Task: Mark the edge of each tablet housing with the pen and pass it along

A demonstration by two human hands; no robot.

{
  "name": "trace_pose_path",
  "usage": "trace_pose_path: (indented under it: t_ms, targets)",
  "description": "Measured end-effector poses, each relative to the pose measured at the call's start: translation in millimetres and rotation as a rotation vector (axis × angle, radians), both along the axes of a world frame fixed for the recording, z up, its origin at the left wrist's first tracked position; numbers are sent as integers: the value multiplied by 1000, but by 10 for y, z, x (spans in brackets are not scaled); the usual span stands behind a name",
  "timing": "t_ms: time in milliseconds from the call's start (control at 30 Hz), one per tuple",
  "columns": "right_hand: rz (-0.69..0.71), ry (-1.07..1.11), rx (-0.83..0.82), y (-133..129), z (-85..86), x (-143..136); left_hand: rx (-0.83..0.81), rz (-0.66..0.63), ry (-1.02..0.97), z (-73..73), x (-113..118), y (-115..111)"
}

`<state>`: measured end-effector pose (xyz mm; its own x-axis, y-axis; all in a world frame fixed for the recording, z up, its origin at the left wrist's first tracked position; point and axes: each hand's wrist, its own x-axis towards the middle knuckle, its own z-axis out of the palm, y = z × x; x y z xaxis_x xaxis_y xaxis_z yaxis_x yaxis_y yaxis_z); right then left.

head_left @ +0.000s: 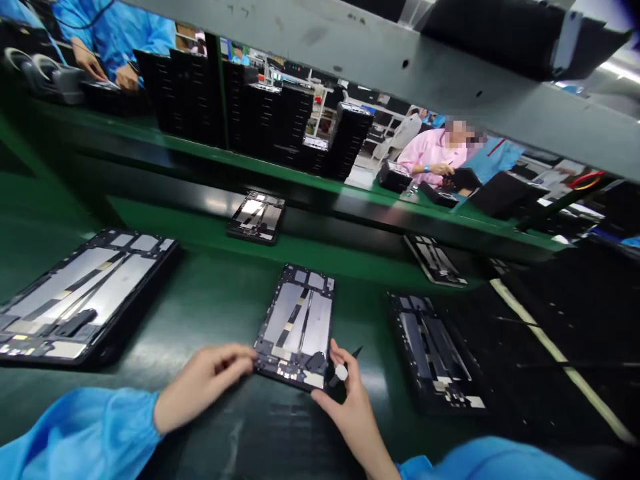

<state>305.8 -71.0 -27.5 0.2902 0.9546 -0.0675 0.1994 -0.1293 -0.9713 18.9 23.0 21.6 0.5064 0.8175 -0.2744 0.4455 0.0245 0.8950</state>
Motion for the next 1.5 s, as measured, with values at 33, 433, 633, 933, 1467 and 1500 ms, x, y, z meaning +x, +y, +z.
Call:
trace_pose_path:
  t_ms: [33, 433, 633, 933, 1467, 1500]
  targets:
    - [23, -32, -19, 25, 33, 7, 183, 19, 35, -13, -56, 109]
    - [196, -123, -14, 138, 149, 189, 657, -134, 148, -421, -115, -75]
    - [138, -381, 204, 133, 498, 21, 864, -155, 172, -162, -58, -73]
    - [480, -376, 323, 431, 415, -678, 785, -166, -40, -204, 83, -63]
    - [443, -369, 325, 385, 308, -706, 1249, -324, 246, -198, -168, -129]
    - [445, -363, 326, 384, 309, -700, 1274, -335, 249, -209, -187, -122]
